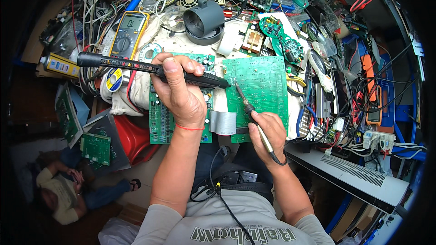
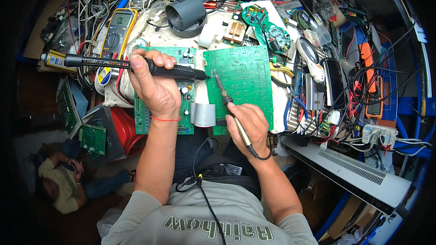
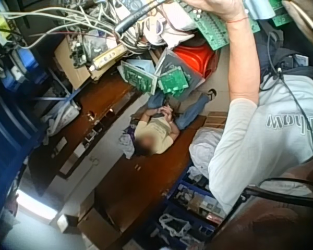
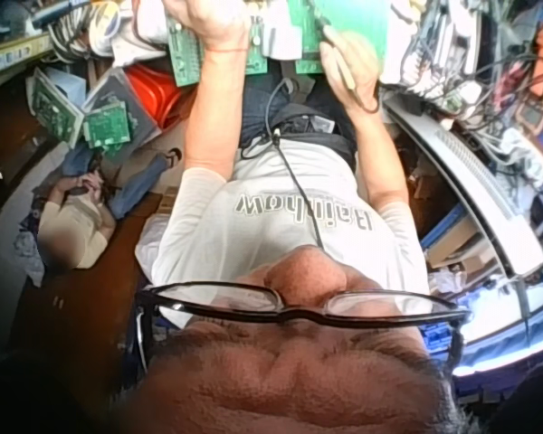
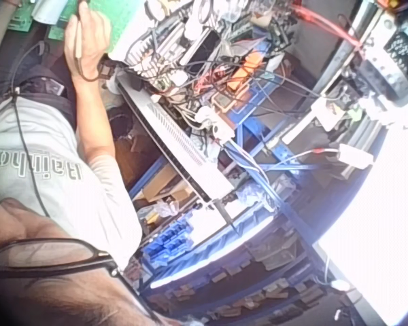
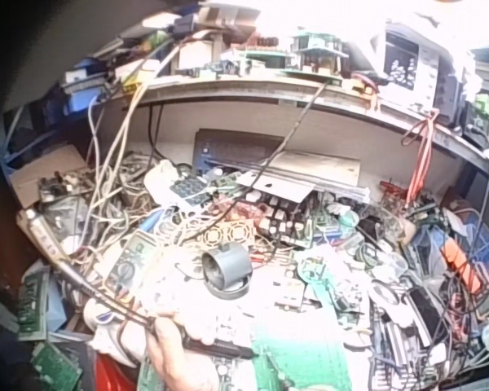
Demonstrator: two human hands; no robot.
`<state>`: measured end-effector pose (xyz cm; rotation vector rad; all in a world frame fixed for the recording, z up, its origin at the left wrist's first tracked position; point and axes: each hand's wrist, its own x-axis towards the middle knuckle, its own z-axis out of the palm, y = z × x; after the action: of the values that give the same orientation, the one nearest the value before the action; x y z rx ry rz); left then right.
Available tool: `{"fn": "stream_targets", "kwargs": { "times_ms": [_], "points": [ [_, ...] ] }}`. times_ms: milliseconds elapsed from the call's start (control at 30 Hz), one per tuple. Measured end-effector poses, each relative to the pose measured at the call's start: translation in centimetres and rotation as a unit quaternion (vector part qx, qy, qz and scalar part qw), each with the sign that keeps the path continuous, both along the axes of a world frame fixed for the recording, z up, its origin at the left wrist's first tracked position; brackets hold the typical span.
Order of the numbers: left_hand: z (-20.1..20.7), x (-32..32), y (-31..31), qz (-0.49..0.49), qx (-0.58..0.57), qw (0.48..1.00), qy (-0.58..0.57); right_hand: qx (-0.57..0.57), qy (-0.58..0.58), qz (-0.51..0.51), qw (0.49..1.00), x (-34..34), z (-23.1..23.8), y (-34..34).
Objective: The person sits on the floor and uses a soldering iron and a hot air gun to work on a green circuit board. They flip the board to inspect both sides, then repeatedly apply heat and solder to specific points on the board's surface.
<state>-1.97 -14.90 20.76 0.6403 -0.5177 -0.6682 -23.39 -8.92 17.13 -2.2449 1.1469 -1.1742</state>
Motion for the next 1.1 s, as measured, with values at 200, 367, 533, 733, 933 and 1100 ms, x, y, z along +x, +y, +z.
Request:
{"fn": "stream_targets", "kwargs": {
  "times_ms": [200,367,533,733,933,1100],
  "points": [
    [-0.05,-0.03,-0.07,-0.007,-0.004,1.000,-0.005,-0.010,0.001,-0.003,1.000,0.19,-0.27,0.12],
    [-0.02,-0.16,-0.36,-0.011,-0.012,1.000,-0.007,-0.014,0.005,-0.002,1.000,0.14,-0.33,0.11],
    [0.03,-0.39,-0.59,-0.009,-0.009,1.000,-0.012,0.007,-0.005,-0.011,1.000,0.11,-0.29,0.18],
    [-0.02,-0.41,-0.78,-0.004,0.000,1.000,-0.012,0.020,-0.013,-0.019,1.000,0.10,-0.29,0.16],
    [-0.11,-0.38,-0.68,-0.004,0.006,1.000,-0.010,0.051,-0.044,-0.024,0.997,-0.06,-0.26,0.26],
    [-0.22,-0.12,-0.69,-0.005,0.007,1.000,-0.010,0.075,-0.050,-0.021,0.996,-0.04,-0.21,0.36]
  ]
}}
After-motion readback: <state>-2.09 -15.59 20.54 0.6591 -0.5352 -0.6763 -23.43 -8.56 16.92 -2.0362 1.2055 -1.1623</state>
